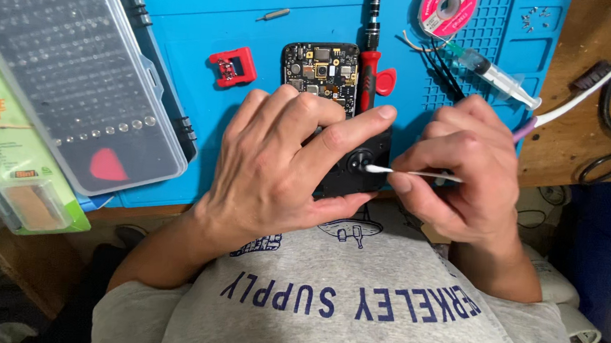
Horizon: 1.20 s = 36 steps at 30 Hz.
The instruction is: The person cleans the internal components of a disassembled Motorola smartphone. They use a syringe to apply a liquid to the camera module and then scrub the area with a toothbrush. Finally, they use a cotton swab to clean the camera lens and surrounding parts.
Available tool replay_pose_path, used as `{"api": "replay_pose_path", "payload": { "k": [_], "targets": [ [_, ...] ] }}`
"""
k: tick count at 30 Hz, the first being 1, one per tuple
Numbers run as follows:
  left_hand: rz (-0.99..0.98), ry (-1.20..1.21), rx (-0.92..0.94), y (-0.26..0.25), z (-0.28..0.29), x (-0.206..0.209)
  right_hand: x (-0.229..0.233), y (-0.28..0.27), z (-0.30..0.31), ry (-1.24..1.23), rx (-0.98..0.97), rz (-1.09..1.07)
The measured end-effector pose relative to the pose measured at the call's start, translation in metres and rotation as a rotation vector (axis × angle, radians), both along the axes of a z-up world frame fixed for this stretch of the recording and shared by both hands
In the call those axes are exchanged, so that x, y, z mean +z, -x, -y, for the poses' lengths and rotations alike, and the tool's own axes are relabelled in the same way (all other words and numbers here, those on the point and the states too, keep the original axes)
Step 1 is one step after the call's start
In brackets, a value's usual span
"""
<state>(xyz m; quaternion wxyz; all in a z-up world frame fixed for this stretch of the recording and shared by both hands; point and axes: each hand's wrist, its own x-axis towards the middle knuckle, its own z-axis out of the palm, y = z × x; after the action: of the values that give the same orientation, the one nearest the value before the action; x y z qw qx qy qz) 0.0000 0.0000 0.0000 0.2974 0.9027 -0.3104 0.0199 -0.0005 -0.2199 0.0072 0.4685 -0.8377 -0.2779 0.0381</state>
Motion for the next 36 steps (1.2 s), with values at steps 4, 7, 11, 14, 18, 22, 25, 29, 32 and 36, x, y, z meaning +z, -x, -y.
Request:
{"api": "replay_pose_path", "payload": {
  "k": [4,7,11,14,18,22,25,29,32,36],
  "targets": [
    [0.007,0.023,0.006,-0.001,0.000,0.002,-0.006,0.001,0.002,0.083,0.013,0.056],
    [-0.012,0.015,-0.003,0.000,0.000,0.001,-0.007,0.003,0.000,0.098,0.011,0.073],
    [-0.027,0.023,-0.008,-0.001,0.000,0.001,-0.009,0.002,0.003,0.096,0.074,0.051],
    [-0.020,0.034,-0.008,-0.001,0.001,0.001,-0.010,0.000,0.006,0.098,0.040,0.085],
    [-0.029,0.049,-0.017,-0.001,0.002,0.000,-0.006,-0.003,0.000,0.059,0.108,0.068],
    [-0.025,0.041,-0.017,0.000,0.001,0.000,-0.014,0.000,0.005,0.050,0.091,0.085],
    [-0.048,0.051,-0.036,-0.002,0.001,0.001,-0.013,-0.001,0.005,0.008,0.063,0.085],
    [-0.052,0.062,-0.039,-0.001,0.003,0.000,-0.010,-0.003,0.005,0.041,0.144,0.022],
    [-0.043,0.065,-0.035,-0.001,0.004,0.001,-0.012,-0.002,0.009,0.049,0.122,0.015],
    [-0.063,0.071,-0.045,-0.002,0.003,0.003,-0.008,-0.004,0.003,-0.003,0.178,-0.040]
  ]
}}
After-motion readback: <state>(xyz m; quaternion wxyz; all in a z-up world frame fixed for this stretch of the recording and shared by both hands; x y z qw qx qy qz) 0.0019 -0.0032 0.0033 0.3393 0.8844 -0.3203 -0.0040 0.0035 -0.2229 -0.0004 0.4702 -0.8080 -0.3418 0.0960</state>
